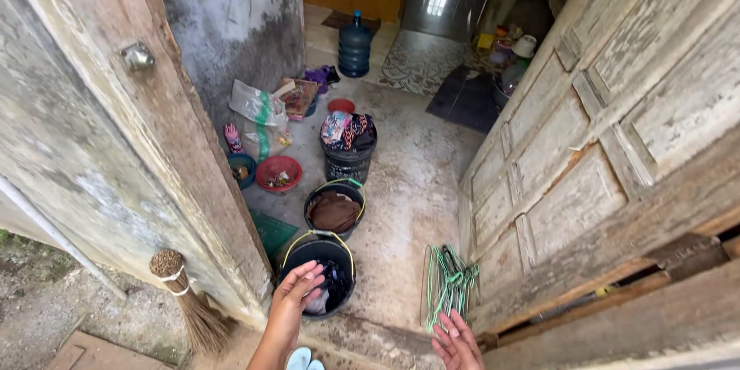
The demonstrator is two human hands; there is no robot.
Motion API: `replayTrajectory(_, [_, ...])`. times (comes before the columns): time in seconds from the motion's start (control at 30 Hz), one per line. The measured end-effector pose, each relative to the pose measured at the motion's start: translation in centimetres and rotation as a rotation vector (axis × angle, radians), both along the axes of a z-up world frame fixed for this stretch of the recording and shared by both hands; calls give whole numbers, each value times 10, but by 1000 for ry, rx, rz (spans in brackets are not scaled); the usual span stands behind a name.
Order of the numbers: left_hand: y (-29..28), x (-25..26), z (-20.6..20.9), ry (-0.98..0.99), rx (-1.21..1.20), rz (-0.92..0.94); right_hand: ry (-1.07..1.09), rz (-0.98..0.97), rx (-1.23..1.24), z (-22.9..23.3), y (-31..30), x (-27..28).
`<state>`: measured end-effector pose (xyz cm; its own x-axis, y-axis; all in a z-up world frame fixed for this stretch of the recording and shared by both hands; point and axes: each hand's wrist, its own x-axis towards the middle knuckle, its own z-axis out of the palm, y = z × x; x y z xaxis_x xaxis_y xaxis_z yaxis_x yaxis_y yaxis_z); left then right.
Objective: Rinsing clothes in a bucket and hanging them on a clothesline outdoors.
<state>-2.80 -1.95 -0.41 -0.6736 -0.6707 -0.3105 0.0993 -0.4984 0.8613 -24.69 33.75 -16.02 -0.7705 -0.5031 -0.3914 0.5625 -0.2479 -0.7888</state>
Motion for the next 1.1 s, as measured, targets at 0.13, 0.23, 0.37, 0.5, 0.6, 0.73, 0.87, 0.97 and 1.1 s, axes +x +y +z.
replayTrajectory(0.13, [-24,-28,12,11,-9,12,20,26,-69,7,-42,-29])
replayTrajectory(0.23, [-40,-43,15,67,-14,19,58,-44,19,27,-73,-38])
replayTrajectory(0.37, [-66,-65,21,84,6,36,57,48,-62,16,-113,-79])
replayTrajectory(0.5, [-71,-67,19,78,36,71,-34,120,-26,-5,-137,-98])
replayTrajectory(0.6, [-76,-66,-5,58,61,133,-54,219,39,-11,-162,-114])
replayTrajectory(0.73, [-80,-55,-55,68,73,230,-82,369,23,3,-188,-126])
replayTrajectory(0.87, [-60,-44,-42,57,75,371,-14,410,23,26,-203,-133])
replayTrajectory(0.97, [-39,-42,-29,31,73,453,66,428,18,56,-201,-130])
replayTrajectory(1.1, [-11,-41,-22,72,46,518,110,487,14,121,-201,-114])
